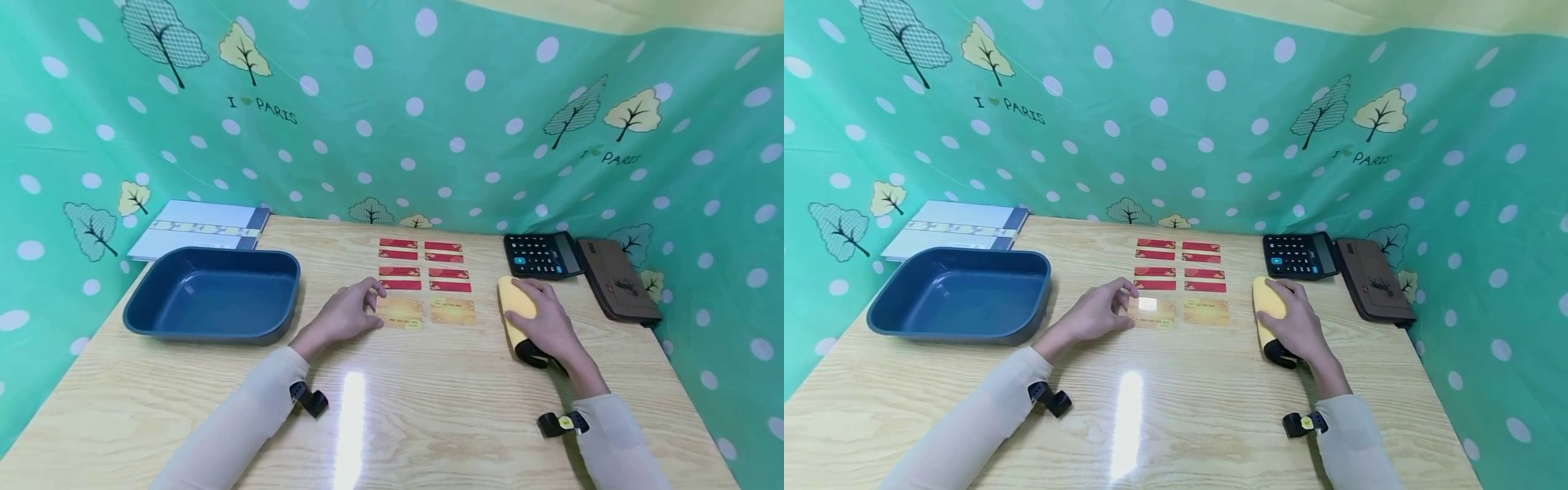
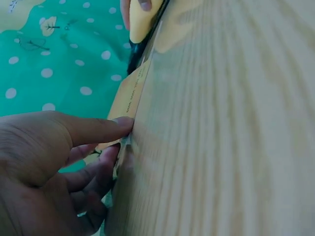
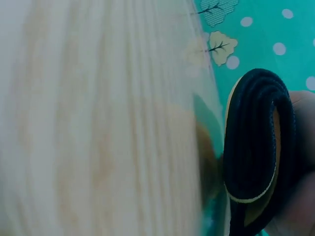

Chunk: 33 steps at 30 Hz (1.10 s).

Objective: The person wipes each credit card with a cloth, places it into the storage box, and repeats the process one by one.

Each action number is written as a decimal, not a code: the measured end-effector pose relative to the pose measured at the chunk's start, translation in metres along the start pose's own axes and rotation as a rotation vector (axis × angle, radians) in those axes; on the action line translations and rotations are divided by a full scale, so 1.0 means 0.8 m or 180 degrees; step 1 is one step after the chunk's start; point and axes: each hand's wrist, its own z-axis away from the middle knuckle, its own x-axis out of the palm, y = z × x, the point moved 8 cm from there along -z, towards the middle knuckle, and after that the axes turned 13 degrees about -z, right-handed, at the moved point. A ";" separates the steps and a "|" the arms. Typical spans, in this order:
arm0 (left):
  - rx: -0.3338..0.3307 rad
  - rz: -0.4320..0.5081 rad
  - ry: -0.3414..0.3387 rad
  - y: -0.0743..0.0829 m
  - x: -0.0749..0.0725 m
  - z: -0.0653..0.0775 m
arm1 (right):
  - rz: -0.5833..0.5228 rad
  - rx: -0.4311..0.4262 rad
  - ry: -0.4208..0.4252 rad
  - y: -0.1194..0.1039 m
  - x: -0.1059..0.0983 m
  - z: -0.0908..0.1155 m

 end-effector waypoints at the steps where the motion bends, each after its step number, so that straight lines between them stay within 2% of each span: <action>1: 0.0035 0.0061 0.0028 -0.001 -0.002 0.000 | -0.0048 -0.0027 0.0023 -0.003 -0.001 0.001; 5: 0.0179 0.0410 0.0110 -0.007 -0.007 0.000 | -0.0196 -0.0238 0.0147 -0.024 -0.003 0.000; 9: 0.0261 0.0991 0.0101 -0.011 -0.008 0.002 | -0.0358 -0.0481 0.0285 -0.048 0.001 -0.003; 13: 0.0216 0.1651 0.0124 -0.012 -0.016 0.003 | -0.0555 -0.0616 0.0355 -0.069 0.010 -0.003; 16: 0.0139 0.1888 0.0271 -0.012 -0.029 0.004 | -0.0654 -0.0711 0.0405 -0.084 0.017 -0.002; 19: 0.0080 0.1898 0.0454 -0.013 -0.040 0.005 | -0.0738 -0.0825 0.0479 -0.097 0.023 -0.001; 25: 0.0025 0.1865 0.0682 -0.007 -0.055 0.007 | -0.0890 -0.1047 0.0595 -0.124 0.033 0.000; 33: 0.0065 0.1837 0.0973 0.010 -0.074 0.006 | -0.0937 -0.1353 0.0667 -0.161 0.052 0.002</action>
